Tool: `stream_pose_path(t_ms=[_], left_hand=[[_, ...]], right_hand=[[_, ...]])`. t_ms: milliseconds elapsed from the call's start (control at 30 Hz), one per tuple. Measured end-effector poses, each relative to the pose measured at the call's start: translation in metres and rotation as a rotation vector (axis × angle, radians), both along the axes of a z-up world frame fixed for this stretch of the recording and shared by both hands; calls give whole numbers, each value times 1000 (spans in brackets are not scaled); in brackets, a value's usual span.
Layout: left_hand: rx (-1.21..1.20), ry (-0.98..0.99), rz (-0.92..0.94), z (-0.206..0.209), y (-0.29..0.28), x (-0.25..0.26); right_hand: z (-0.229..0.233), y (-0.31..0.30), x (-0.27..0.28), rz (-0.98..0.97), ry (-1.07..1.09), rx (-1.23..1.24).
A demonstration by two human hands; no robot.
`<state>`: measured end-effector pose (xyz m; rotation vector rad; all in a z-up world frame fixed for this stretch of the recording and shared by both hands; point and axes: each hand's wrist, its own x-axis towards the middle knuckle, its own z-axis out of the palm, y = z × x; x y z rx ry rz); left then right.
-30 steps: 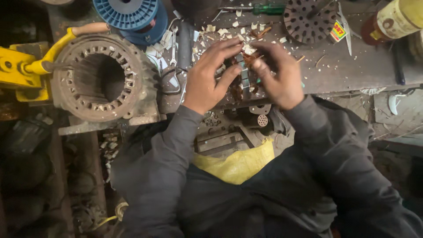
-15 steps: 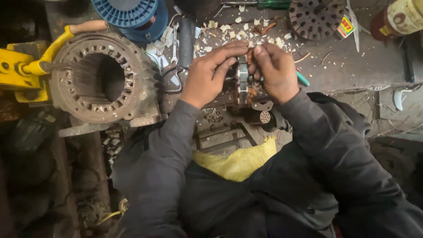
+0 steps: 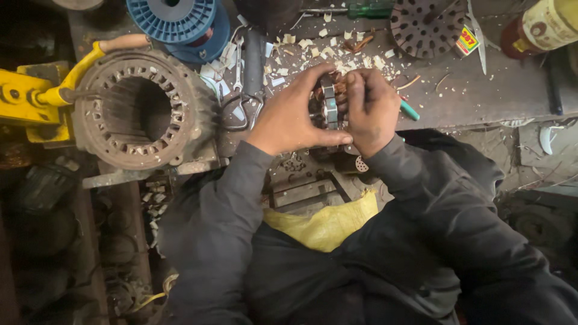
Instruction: The person uses pliers to strip insulation from copper wires on a motor rotor. They repeatedly grip, twist, and pull the wires to remove the coating, accumulating copper shavings on the workbench.
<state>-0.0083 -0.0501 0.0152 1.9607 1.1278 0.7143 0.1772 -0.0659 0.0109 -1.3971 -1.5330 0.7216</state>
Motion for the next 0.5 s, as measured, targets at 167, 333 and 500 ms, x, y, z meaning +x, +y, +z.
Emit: stream_pose_path(t_ms=[167, 333, 500], left_hand=[[61, 1, 61, 1, 5, 1], [347, -70, 149, -2, 4, 9], [231, -63, 120, -10, 5, 11]], right_hand=[[7, 3, 2, 46, -190, 222], [19, 4, 10, 30, -480, 421], [30, 3, 44, -61, -709, 634]])
